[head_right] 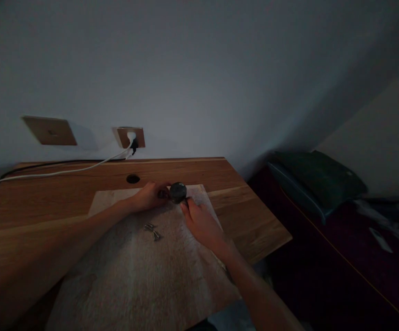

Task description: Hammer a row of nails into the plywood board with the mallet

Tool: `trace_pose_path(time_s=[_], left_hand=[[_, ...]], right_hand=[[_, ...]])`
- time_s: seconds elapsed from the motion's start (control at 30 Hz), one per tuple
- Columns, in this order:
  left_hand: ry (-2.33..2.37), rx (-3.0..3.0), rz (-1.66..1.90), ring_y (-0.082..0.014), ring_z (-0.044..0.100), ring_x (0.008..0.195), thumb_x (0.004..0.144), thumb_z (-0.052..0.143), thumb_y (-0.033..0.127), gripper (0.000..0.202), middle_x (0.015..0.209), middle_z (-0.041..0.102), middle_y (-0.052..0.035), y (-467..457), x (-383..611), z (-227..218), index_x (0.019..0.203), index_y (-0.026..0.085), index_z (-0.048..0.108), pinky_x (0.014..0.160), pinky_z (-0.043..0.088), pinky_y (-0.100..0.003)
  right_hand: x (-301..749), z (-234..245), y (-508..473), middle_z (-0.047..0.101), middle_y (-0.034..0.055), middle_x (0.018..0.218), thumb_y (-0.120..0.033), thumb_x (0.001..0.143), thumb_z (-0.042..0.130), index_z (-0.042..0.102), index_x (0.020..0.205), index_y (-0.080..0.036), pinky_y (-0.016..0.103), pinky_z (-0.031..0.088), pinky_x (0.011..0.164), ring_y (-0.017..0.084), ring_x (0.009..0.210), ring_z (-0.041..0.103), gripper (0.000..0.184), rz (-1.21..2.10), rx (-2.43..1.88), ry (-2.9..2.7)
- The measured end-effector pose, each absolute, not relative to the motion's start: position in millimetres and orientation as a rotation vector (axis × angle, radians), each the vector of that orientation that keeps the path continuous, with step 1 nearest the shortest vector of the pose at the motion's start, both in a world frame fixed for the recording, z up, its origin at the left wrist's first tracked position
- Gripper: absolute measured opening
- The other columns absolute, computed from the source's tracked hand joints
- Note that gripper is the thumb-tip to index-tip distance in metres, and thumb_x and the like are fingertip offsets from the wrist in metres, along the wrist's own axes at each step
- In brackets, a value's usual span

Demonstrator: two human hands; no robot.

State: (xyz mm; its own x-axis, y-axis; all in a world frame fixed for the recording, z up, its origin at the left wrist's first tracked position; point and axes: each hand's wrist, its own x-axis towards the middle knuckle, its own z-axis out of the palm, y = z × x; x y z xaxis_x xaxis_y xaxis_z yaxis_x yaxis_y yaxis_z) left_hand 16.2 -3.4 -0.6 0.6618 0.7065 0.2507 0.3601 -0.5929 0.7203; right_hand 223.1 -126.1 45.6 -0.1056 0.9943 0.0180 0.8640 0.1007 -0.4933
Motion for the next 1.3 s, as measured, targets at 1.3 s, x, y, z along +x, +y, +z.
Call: trace_pose_path(time_s=[1.3], left_hand=[[0.621,2.427,-0.098,-0.0178,0.061,0.065,0.060,0.072,0.006,0.022,0.072,0.066,0.0030,-49,-4,60,0.076,0.022,0.067,0.053,0.035,-0.026]], right_hand=[[232,29,-168,0.074,0.0111,0.096,-0.037,0.112,0.036,0.064,0.118,-0.022,0.034,0.046,0.074,0.030,0.091,0.070,0.032,0.569,-1.979,-2.014]])
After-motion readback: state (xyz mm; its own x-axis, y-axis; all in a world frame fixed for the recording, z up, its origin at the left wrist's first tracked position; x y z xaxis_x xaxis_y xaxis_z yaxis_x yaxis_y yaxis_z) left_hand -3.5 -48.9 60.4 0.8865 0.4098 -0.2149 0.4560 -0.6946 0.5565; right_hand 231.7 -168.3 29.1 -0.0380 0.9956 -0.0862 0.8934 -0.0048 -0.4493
